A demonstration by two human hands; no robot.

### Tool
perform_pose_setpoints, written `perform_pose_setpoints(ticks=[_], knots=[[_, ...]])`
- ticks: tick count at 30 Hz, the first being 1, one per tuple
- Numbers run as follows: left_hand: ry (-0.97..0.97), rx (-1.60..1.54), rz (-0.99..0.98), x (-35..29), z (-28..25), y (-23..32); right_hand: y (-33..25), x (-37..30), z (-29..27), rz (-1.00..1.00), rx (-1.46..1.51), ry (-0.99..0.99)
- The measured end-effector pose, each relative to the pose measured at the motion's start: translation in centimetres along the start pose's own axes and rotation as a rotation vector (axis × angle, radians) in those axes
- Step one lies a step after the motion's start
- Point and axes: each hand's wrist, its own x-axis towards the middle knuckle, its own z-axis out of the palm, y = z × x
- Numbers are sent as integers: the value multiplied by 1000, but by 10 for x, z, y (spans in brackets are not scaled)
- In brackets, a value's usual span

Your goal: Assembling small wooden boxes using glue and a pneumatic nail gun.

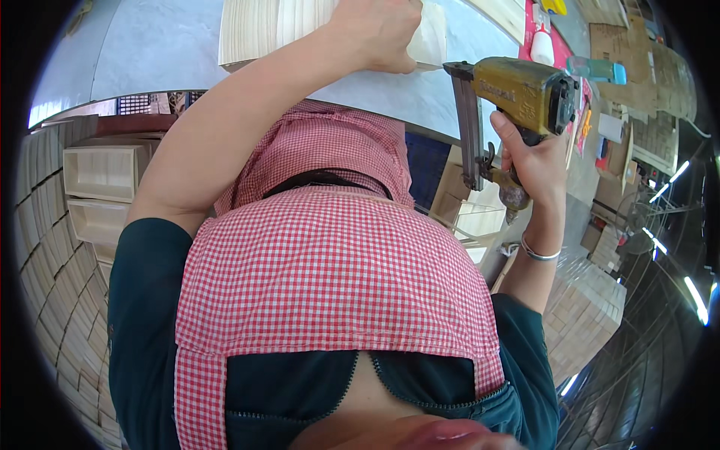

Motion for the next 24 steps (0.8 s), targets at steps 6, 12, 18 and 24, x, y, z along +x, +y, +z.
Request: perform_pose_setpoints(ticks=[6, 12, 18, 24], knots=[[-91, -82, -24, 1, 1, 0, -1, 3, 4, 88, 19, -12], [-116, 17, 0, -2, -12, 1, 5, 3, 7, 78, 83, -10], [-278, -54, -11, -50, -33, -59, -5, -10, 9, -16, 88, 67], [-279, -57, -188, -76, -42, -68, -14, -17, 10, 33, 17, 69]])
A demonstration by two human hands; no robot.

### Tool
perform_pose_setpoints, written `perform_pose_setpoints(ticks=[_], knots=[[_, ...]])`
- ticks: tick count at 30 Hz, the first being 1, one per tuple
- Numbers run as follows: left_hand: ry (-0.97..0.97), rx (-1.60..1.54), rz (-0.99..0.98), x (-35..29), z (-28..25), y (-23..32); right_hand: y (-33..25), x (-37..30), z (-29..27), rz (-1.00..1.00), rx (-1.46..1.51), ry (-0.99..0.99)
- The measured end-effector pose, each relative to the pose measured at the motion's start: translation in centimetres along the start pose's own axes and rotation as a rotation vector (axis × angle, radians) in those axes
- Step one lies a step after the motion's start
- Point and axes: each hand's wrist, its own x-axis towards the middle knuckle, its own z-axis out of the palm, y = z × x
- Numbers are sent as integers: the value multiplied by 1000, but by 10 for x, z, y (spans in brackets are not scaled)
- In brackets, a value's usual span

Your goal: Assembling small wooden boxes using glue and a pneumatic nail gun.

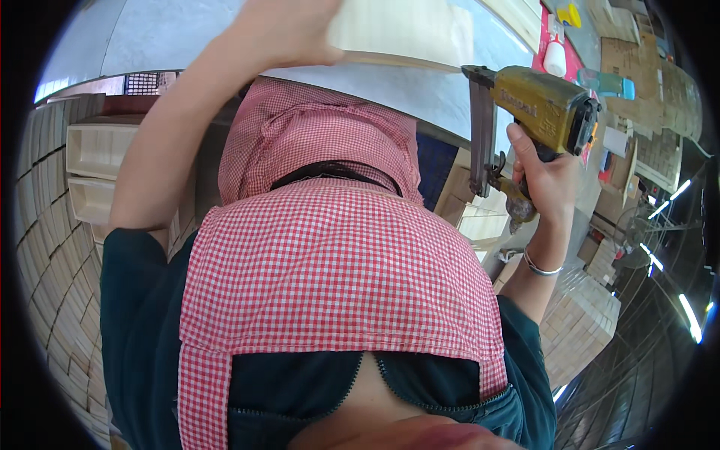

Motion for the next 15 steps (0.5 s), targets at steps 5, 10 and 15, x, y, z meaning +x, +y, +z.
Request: perform_pose_setpoints(ticks=[5, 10, 15], knots=[[152, 20, 26, 11, 12, 34, -6, 2, 8, -53, -26, -67], [186, -31, 24, 15, 15, 39, -6, 9, 11, -108, -60, -99], [179, -35, 31, 18, 19, 37, -8, 14, 13, -42, -104, -120]])
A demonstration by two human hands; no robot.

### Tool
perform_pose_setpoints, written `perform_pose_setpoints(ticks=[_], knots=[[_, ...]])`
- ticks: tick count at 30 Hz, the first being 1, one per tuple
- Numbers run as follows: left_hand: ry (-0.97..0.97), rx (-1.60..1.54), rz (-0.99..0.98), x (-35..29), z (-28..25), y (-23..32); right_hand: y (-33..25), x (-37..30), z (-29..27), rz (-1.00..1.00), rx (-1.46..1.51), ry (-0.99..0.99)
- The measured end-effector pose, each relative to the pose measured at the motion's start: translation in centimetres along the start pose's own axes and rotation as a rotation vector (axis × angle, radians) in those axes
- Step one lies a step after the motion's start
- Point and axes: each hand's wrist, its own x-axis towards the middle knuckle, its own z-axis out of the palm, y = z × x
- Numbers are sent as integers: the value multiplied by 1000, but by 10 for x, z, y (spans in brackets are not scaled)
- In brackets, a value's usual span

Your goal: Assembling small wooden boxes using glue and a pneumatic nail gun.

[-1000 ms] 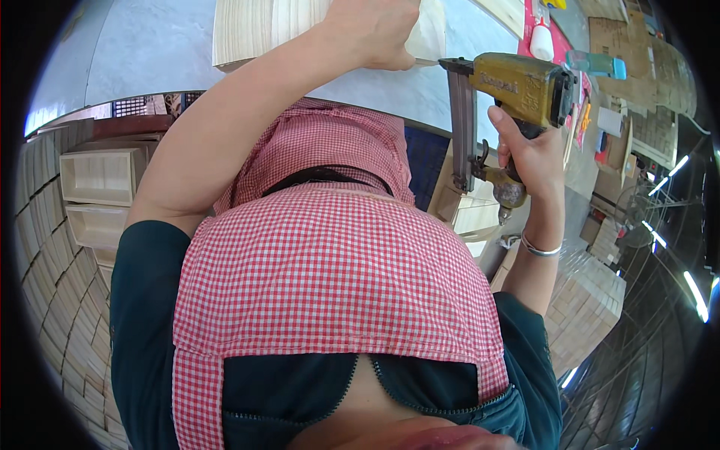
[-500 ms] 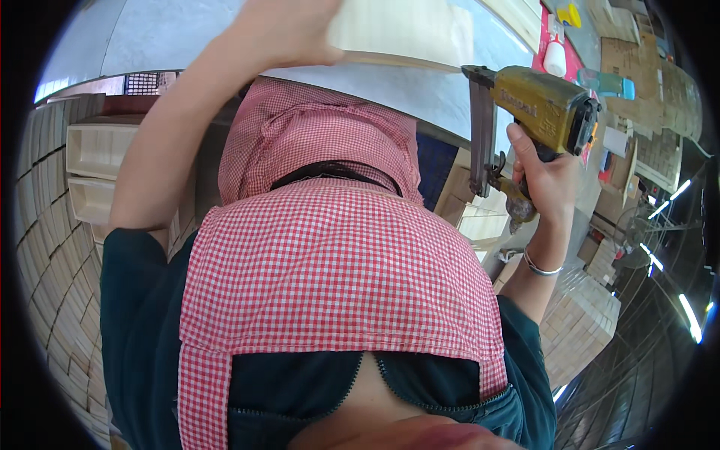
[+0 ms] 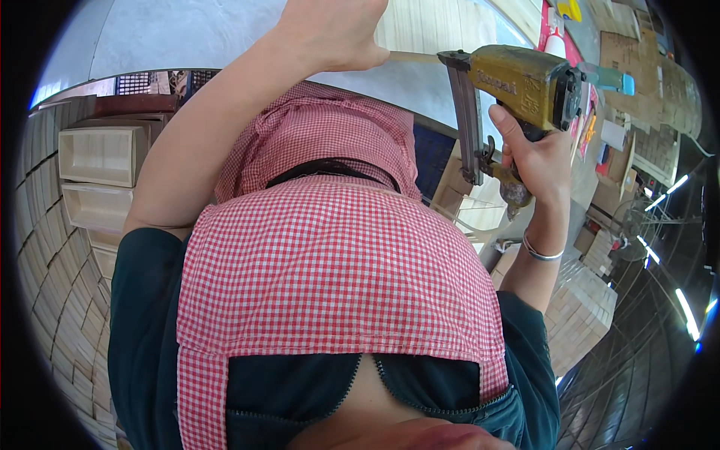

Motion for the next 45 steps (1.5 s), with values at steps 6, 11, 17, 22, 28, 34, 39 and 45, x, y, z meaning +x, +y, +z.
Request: perform_pose_setpoints(ticks=[6, 11, 17, 22, 28, 34, 39, 45], knots=[[-117, -54, -22, -1, -10, 3, -3, 1, 1, 68, 37, -12], [-221, -151, -28, -14, -19, -10, -10, -2, 2, 27, 65, 34], [-110, -410, -143, -58, 3, -79, -18, -12, 6, -28, 62, 102], [-16, -596, -156, -54, 32, -94, -38, -16, 19, -52, 23, 22], [-69, -656, -153, -51, 43, -104, -39, -14, 20, 34, -48, 55], [-68, -637, -170, -49, 44, -104, -12, -9, 1, 36, -9, 102], [-29, -586, -186, -49, 45, -101, -14, -7, 6, 60, -20, 85], [93, -573, -118, -49, 55, -103, -14, -3, 6, 78, 2, 50]])
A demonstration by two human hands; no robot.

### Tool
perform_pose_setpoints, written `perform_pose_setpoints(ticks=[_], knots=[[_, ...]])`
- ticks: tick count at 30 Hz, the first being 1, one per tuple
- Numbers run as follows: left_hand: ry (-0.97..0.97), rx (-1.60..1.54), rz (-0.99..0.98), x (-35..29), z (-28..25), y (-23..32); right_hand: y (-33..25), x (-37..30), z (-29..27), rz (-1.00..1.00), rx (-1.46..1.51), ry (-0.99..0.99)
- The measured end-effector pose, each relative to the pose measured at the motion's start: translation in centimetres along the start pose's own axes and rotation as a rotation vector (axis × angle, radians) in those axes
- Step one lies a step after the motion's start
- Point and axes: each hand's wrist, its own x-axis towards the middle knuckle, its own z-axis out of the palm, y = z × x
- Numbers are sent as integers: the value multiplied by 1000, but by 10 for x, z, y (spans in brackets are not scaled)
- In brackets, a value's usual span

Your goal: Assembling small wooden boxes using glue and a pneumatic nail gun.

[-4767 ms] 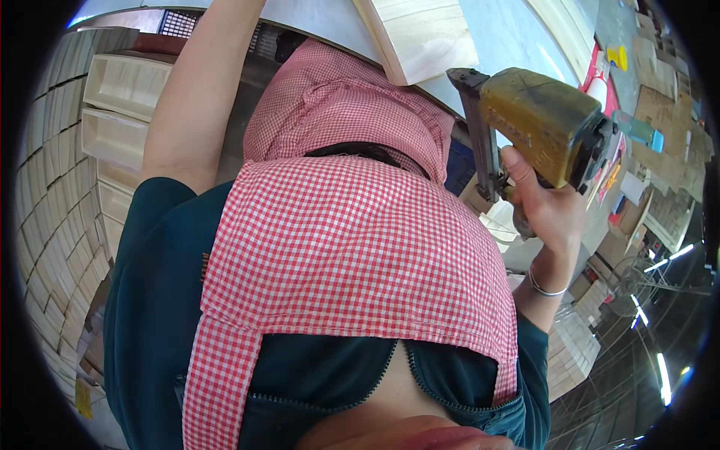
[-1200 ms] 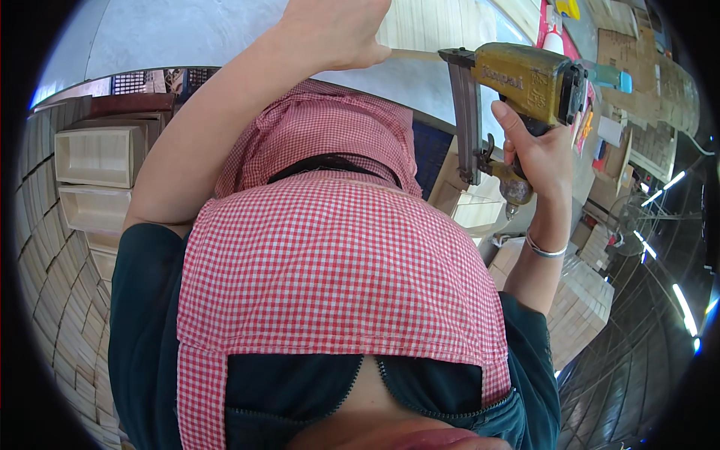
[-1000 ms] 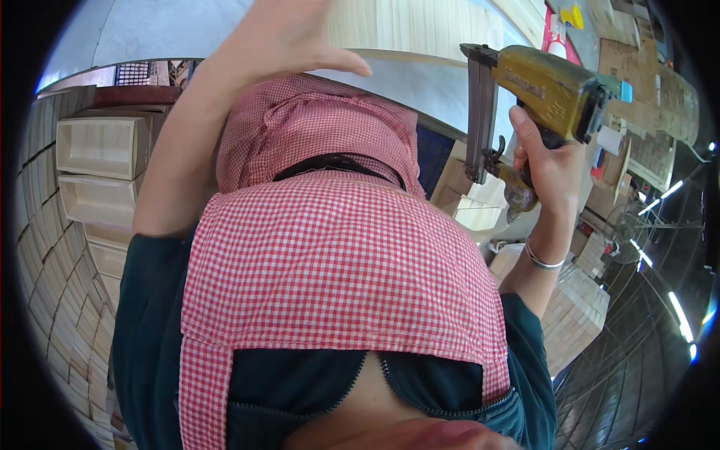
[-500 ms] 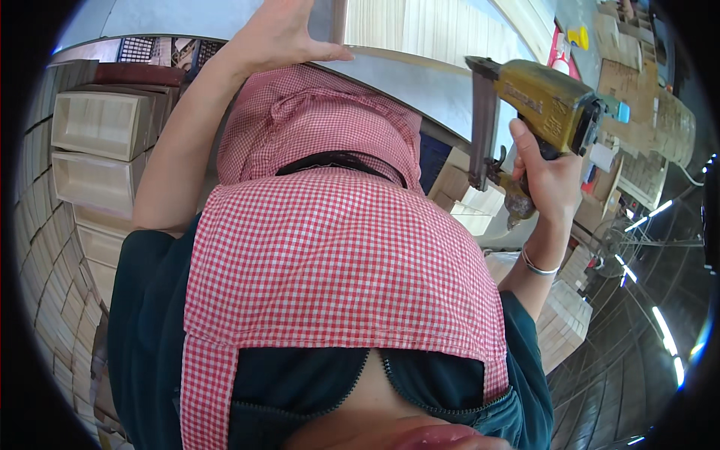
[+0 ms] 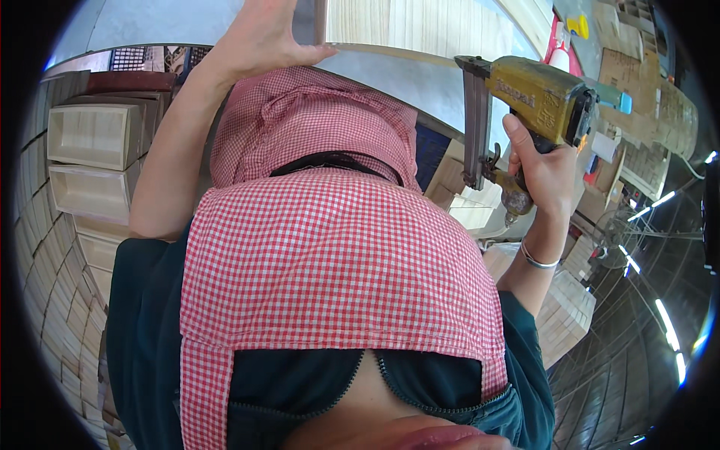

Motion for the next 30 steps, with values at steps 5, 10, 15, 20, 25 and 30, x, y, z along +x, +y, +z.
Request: perform_pose_setpoints(ticks=[5, 10, 15, 20, 25, 30], knots=[[-22, 1, -28, 1, -1, 3, -2, 1, 0, 33, -18, -9], [-59, 72, -83, 0, -5, 2, -8, 0, 3, -13, -54, -1], [-164, 62, -84, 3, -9, 4, -28, -16, 19, -80, -80, -4], [-166, 40, -85, 1, -11, 7, -45, -31, 49, -193, -147, -105], [-174, 16, -20, -1, -14, 6, -52, -35, 65, -212, -70, -189], [-189, 57, -19, 0, -15, 8, -58, -36, 70, -123, -65, -185]])
